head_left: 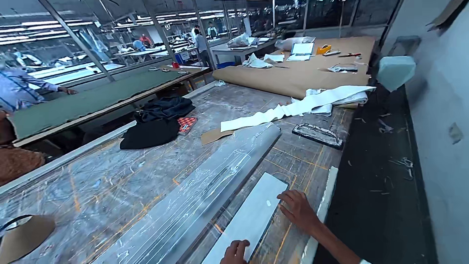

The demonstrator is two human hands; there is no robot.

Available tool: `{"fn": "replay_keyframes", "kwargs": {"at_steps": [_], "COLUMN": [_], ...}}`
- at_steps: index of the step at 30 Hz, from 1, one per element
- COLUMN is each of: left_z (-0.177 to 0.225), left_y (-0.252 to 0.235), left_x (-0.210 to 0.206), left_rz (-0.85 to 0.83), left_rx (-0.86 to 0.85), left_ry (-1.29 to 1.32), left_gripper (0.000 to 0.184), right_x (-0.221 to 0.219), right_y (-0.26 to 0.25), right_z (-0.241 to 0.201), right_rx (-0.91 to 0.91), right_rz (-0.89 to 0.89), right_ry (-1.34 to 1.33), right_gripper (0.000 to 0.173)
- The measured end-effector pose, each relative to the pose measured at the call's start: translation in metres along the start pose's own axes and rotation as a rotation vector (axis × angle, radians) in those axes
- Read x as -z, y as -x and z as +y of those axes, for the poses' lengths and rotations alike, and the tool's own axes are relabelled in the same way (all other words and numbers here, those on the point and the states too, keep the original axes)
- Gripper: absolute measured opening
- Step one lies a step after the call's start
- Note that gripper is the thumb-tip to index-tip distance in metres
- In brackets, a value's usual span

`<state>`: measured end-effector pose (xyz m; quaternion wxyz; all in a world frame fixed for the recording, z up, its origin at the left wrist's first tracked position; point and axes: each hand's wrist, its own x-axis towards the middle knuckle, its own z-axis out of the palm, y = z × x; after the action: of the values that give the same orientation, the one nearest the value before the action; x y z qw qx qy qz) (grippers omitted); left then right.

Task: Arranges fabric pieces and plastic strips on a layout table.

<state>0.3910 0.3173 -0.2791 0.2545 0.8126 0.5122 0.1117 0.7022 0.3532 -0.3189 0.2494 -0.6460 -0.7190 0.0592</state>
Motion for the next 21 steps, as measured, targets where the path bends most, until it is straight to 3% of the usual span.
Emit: {"fn": "replay_keyframes", "kwargs": {"at_steps": [6,10,12,15,18,21], "left_z": [0.067,0.092,0.096,0.095,0.091,0.090], "left_y": [-0.111,-0.152,-0.171,-0.207,-0.238,-0.254], "left_x": [-0.035,-0.054,-0.059,-0.055,-0.049,-0.047], "left_rz": [-0.064,0.001,0.116,0.171,0.095,-0.040], "left_rx": [0.176,0.156,0.112,0.035,0.004,-0.105], "left_ry": [-0.198,-0.148,-0.138,-0.130,-0.129,-0.099], "left_gripper": [0.048,0.041,0.030,0.023,0.023,0.022], "right_x": [-0.012,-0.006,0.000,0.007,0.005,0.001], "right_y": [-0.049,-0.057,-0.056,-0.051,-0.049,-0.048], "right_z": [0.063,0.107,0.106,0.085,0.068,0.059], "right_rx": [0.154,0.046,-0.066,-0.205,-0.275,-0.300], "right_rz": [-0.199,-0.020,0.057,0.018,-0.065,-0.061], "right_ry": [0.049,0.027,0.008,0.049,0.080,0.092], "right_gripper": [0.039,0.035,0.036,0.048,0.050,0.041]}}
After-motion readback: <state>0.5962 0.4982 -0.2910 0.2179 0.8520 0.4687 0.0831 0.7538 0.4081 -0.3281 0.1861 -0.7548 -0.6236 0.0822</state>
